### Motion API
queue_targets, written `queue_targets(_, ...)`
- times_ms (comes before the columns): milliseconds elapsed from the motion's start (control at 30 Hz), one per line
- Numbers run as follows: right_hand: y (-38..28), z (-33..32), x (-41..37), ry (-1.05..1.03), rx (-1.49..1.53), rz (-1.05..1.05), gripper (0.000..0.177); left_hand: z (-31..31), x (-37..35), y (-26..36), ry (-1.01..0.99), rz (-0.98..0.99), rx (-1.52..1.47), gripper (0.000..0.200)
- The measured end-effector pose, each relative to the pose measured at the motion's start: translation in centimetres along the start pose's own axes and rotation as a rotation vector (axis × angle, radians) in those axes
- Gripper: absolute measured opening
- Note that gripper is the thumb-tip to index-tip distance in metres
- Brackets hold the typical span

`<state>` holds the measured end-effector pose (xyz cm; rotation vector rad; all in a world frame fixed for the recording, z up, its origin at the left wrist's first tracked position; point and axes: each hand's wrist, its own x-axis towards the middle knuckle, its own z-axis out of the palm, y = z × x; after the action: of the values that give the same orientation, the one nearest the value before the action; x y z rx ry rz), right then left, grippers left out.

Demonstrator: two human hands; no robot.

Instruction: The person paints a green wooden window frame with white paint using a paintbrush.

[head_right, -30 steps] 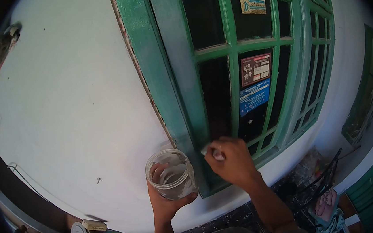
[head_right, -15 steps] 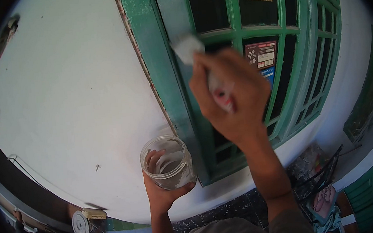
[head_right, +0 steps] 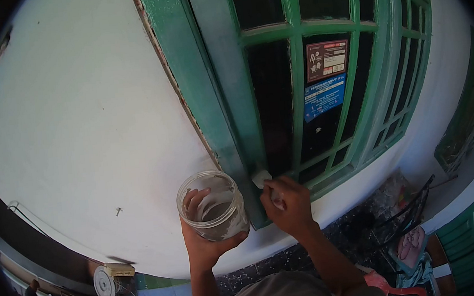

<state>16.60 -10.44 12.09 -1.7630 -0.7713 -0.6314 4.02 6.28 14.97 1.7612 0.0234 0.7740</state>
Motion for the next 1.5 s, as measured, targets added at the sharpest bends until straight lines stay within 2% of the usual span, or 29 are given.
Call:
queue_targets(133, -0.2, -0.4, 1.9, -0.083, -0.068, 0.048, 0.008, -0.4, -0.5, 0.4, 0.013, 0.021, 0.05, 0.112)
queue_targets(233, -0.8, -0.4, 5.8, 0.062, 0.063, -0.023, 0.01, -0.7, -0.8, 0.3, 0.041, 0.005, 0.077, 0.113)
queue_targets(367, -4.5, -1.8, 11.2, 0.24, 0.205, -0.135, 0.01, -0.5, -0.9, -0.3, 0.08, -0.044, -0.043, 0.112)
queue_targets(567, -6.7, -2.9, 12.2, 0.379, 0.091, -0.423, 0.018, -0.5, -1.0, -0.3, 0.07, -0.055, -0.05, 0.114)
queue_targets(600, -6.6, -2.4, 11.5, 0.402, 0.148, -0.39, 0.024, -0.5, -1.0, -0.3, 0.072, -0.062, -0.055, 0.114)
queue_targets(767, 0.1, 0.3, 5.1, 0.268, 0.044, -0.328, 0.032, -0.8, -0.9, -0.7, 0.068, -0.067, -0.036, 0.114)
queue_targets(900, 2.6, 1.3, -1.1, 0.133, -0.046, -0.189, 0.024, -0.8, -0.6, -0.8, 0.058, -0.076, -0.026, 0.114)
queue_targets(1000, 3.6, 1.0, -4.0, 0.0, -0.07, -0.011, 0.018, -0.7, -0.5, -1.1, 0.044, -0.066, -0.029, 0.115)
queue_targets(1133, 3.7, 0.3, -3.9, -0.155, -0.073, 0.119, 0.014, -0.5, -0.5, -1.2, 0.038, -0.08, -0.045, 0.114)
queue_targets(1233, 2.0, 0.1, 0.1, -0.062, -0.02, 0.018, 0.013, -0.4, -0.4, -1.1, 0.037, -0.072, -0.038, 0.114)
queue_targets(1367, -1.3, -1.1, 6.4, 0.188, 0.098, -0.225, 0.019, -0.4, -0.4, -1.1, 0.034, -0.079, -0.068, 0.114)
queue_targets(1500, -4.4, -1.8, 8.6, 0.314, 0.162, -0.31, 0.024, -0.3, -0.2, -1.1, 0.041, -0.075, -0.062, 0.113)
